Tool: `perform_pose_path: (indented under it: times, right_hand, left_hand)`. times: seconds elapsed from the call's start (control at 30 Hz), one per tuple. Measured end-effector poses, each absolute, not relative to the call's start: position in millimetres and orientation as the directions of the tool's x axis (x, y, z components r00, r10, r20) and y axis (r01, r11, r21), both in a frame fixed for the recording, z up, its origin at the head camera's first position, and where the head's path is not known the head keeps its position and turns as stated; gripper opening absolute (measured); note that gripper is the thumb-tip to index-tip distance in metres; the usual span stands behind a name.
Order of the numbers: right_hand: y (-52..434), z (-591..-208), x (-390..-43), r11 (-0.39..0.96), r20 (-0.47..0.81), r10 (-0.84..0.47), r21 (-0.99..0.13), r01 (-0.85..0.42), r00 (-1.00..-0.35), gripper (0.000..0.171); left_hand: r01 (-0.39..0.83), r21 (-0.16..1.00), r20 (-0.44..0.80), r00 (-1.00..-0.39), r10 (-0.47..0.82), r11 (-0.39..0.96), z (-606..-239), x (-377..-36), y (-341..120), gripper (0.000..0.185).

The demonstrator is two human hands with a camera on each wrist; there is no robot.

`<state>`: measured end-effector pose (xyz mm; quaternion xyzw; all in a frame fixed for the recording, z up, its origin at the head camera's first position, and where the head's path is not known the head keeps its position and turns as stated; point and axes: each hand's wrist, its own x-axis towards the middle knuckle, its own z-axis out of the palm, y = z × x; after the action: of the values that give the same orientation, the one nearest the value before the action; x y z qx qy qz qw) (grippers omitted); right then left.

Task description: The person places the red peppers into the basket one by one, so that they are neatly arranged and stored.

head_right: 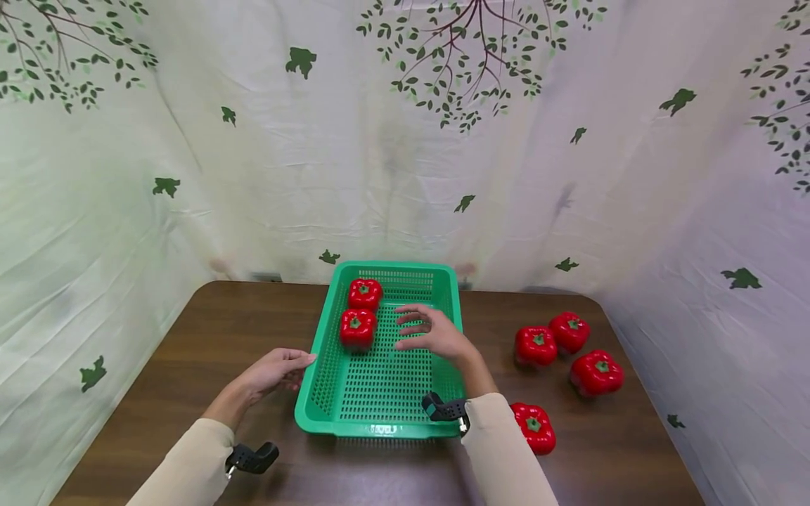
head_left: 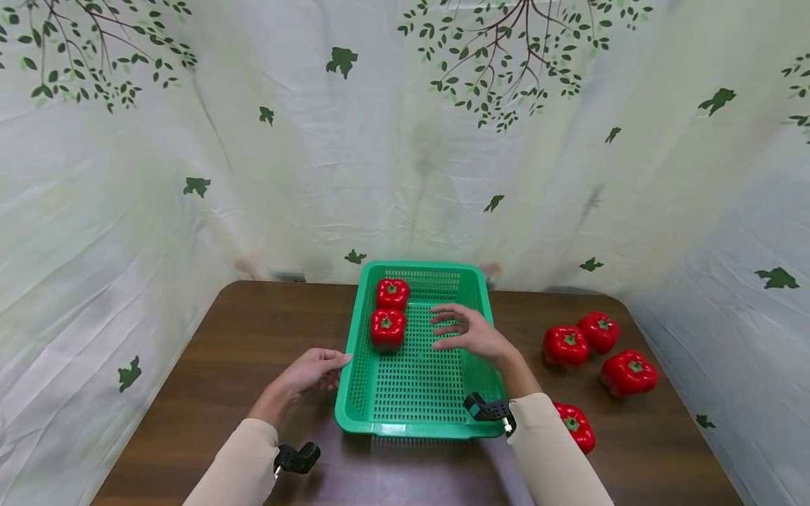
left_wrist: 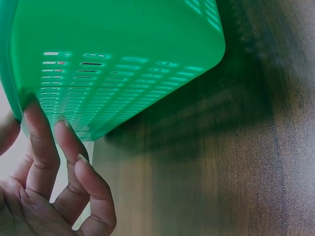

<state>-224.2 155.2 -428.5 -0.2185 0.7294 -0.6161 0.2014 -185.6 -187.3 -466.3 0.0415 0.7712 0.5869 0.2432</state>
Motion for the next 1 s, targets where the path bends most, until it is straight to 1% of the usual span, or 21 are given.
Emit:
perform_pose_path:
  times: [0.2,0.43,0.63,0.87,1.0]
  right_hand:
    - [182.5,-424.6,-216.2,0.085,0.033,-0.57,-0.991,-0.099,-0.821,0.064]
    - [210.6,-423.2,-209.8,-0.004,0.116,-0.533,-0.991,-0.135,-0.838,0.059]
    - [239.2,-428.7,-200.3,-0.011,0.186,-0.499,-0.978,-0.209,-0.847,0.056]
    - [275.3,-439.2,-185.0,-0.076,0.242,-0.5,-0.969,-0.236,-0.832,0.05]
    - [292.1,-441.5,-175.6,-0.054,0.263,-0.487,-0.961,-0.272,-0.833,0.049]
  left_hand:
    - [-0.232,0.921,-0.338,-0.873,0.35,0.312,-465.9,-186.0,-188.0,0.042]
    - [-0.249,0.917,-0.352,-0.872,0.339,0.311,-462.7,-184.7,-190.5,0.042]
    - [-0.25,0.912,-0.357,-0.874,0.33,0.325,-463.3,-184.4,-191.7,0.042]
    - [-0.247,0.914,-0.355,-0.87,0.341,0.321,-463.3,-185.0,-189.2,0.042]
    - [-0.246,0.917,-0.353,-0.868,0.349,0.314,-464.7,-186.4,-186.7,0.043]
